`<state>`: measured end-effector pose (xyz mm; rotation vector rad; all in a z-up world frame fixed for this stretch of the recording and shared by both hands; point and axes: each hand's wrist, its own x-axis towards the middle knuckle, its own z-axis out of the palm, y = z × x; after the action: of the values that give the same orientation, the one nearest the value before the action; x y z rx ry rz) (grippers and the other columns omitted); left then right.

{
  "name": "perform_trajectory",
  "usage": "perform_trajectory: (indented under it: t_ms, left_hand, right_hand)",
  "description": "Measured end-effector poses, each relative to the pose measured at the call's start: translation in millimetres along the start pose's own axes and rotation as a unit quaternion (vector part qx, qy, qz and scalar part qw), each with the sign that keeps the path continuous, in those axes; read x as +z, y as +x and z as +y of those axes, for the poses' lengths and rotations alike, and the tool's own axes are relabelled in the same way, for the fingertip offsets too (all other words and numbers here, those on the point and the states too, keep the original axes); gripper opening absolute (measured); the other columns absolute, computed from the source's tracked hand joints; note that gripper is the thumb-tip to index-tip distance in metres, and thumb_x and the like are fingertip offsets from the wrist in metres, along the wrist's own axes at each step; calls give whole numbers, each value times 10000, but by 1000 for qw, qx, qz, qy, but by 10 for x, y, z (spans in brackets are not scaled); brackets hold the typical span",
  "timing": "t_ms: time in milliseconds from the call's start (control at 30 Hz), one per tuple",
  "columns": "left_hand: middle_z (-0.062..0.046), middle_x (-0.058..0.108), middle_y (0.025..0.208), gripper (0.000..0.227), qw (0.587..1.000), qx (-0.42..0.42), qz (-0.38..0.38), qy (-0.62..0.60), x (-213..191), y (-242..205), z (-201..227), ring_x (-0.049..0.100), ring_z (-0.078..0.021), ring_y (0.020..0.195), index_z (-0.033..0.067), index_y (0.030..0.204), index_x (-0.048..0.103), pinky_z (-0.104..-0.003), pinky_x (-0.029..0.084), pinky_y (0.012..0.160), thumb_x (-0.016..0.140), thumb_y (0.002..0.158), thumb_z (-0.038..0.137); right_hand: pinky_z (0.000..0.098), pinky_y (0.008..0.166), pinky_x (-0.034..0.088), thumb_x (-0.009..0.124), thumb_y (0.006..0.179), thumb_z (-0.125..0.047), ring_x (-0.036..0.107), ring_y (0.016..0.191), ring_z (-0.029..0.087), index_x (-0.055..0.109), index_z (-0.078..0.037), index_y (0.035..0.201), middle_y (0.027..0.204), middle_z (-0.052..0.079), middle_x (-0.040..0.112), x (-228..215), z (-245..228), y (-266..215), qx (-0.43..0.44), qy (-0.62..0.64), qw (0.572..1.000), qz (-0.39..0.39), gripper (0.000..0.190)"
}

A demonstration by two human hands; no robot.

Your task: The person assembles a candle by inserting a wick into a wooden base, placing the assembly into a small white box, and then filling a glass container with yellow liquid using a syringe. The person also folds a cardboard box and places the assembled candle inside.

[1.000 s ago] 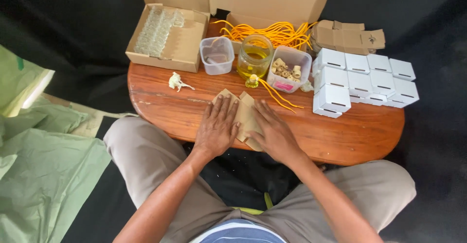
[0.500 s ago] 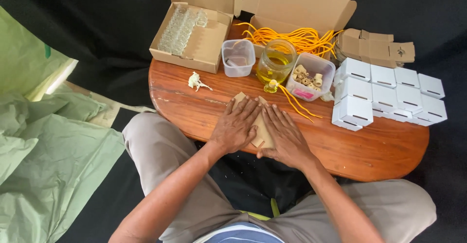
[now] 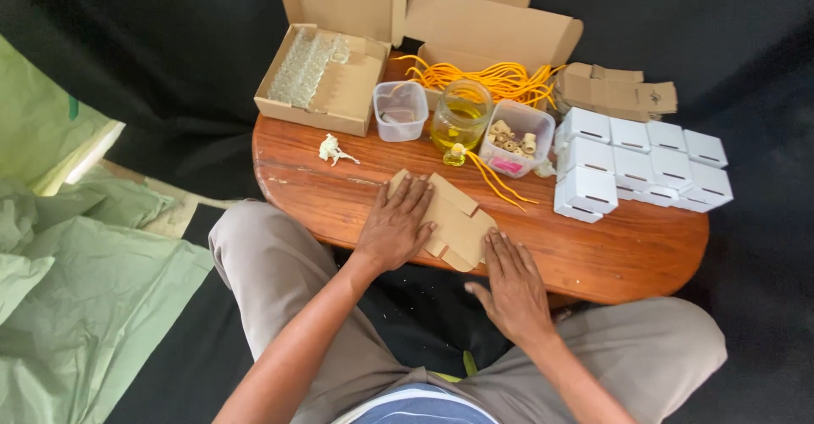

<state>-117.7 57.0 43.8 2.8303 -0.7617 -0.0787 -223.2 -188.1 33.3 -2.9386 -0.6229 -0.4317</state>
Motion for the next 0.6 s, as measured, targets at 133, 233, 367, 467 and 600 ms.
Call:
perform_trajectory:
  t_ms: [133, 233, 367, 467, 600]
  left_hand:
    - [-86, 295, 1687, 667, 1000, -6, -3, -20, -11, -106, 42, 165, -308, 1578, 139, 1610, 346, -572, 49, 1251, 294, 1071, 528]
    - [-74, 415, 1628, 599, 999, -12, 14, -51, 72, -171, -9, 225, -305, 1564, 156, 1562, 448, -579, 78, 1252, 386, 1070, 493]
    - [-46, 654, 1390, 397, 951, -16, 228, -210, -143, -373, -11, 495, -298, 1411, 158, 1389, 632, -516, 315, 1190, 473, 1069, 334]
    - [-100, 601, 1467, 420, 888, 9, 365, -279, -414, -478, 104, 478, -330, 1431, 115, 1420, 614, -480, 323, 1213, 451, 1084, 308]
    - [-196, 576, 1469, 366, 871, 101, 436, -204, -412, -259, 147, 450, -430, 1438, 23, 1377, 617, -531, 355, 1188, 562, 1042, 159]
  right_hand:
    - [537, 1191, 343, 746, 878, -317, 407, 1468, 401, 494, -28, 1498, 1563, 212, 457, -148, -166, 162, -17, 34, 997, 69, 729]
    - [530, 1186, 355, 627, 922, -187, 503, 1393, 367, 490, -145, 1540, 1404, 145, 594, -78, -184, 234, -76, 11, 995, 66, 635]
    - [424, 940, 511, 628, 935, -184, 665, 1091, 310, 696, -139, 1254, 1130, 65, 725, -244, -241, 278, -49, 108, 989, 85, 329]
    - [357, 685, 540, 734, 917, -184, 696, 746, 232, 746, -56, 977, 768, 91, 739, -301, -163, 335, 134, 290, 941, 109, 142]
    - [370, 688, 601, 796, 914, -190, 692, 790, 180, 721, 19, 1031, 889, 108, 768, -366, -47, 554, 345, 550, 759, 43, 251]
